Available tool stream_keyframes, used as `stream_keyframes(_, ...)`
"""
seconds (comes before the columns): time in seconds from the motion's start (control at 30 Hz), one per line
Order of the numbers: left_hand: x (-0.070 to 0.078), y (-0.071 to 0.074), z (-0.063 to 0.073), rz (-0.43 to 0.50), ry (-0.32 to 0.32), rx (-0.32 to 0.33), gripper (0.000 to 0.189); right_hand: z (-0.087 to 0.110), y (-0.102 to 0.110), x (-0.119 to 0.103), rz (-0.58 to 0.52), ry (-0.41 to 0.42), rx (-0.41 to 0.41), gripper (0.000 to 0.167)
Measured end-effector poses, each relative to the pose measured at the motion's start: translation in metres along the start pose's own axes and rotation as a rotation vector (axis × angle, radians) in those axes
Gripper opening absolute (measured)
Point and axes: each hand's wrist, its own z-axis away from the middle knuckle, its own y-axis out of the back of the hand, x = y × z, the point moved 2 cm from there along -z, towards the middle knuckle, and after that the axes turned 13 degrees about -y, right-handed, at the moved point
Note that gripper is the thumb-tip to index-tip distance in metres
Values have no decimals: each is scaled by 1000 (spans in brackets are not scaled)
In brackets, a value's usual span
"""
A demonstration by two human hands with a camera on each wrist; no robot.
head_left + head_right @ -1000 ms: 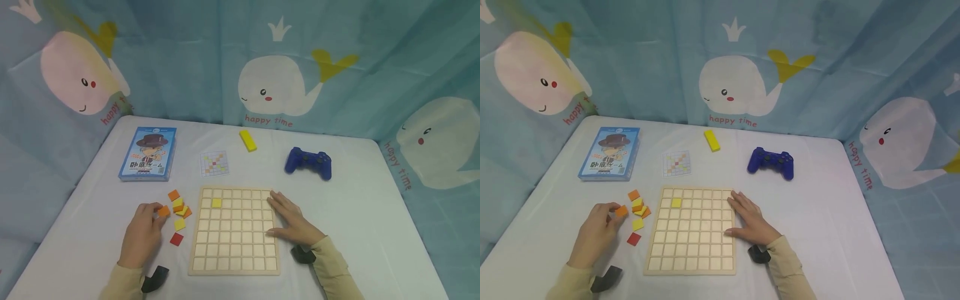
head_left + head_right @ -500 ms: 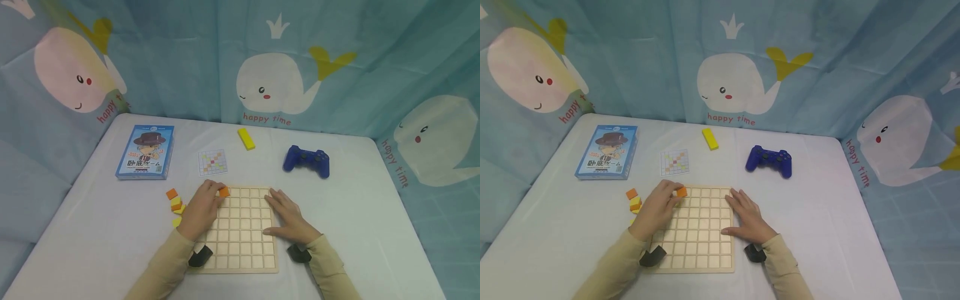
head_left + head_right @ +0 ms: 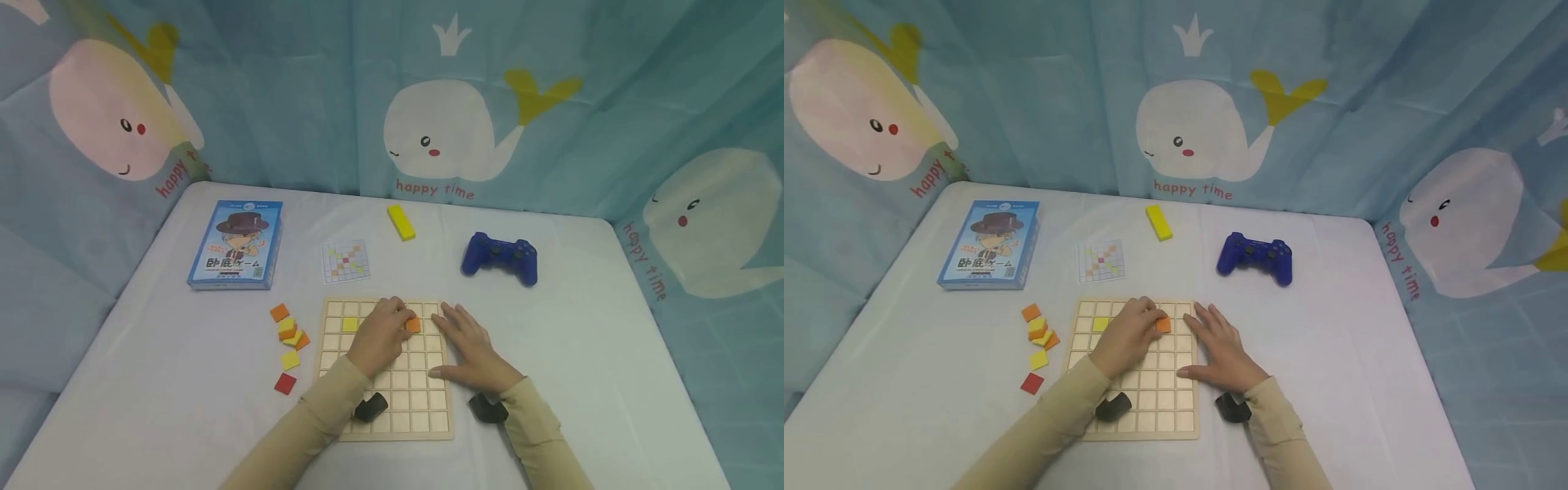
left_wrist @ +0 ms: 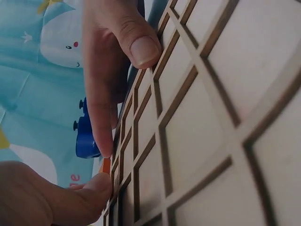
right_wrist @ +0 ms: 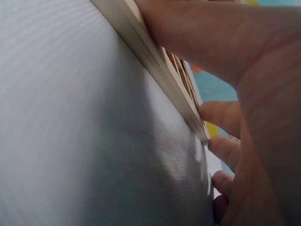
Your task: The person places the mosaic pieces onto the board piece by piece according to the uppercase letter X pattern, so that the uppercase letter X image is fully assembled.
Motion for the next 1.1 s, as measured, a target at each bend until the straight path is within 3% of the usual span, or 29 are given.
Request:
stream_keyframes(0.23,1,-7,-2,24,-15,-31,29,1,0,-1,0,23,21,94)
stream_keyframes(0.7,-1,-9,1,44,15,14,24,-1,-1,0,7,28,6,92)
stream_keyframes(1.1,1,-9,-2,25,8,-16,25,-1,-1,2,18,15,13,93)
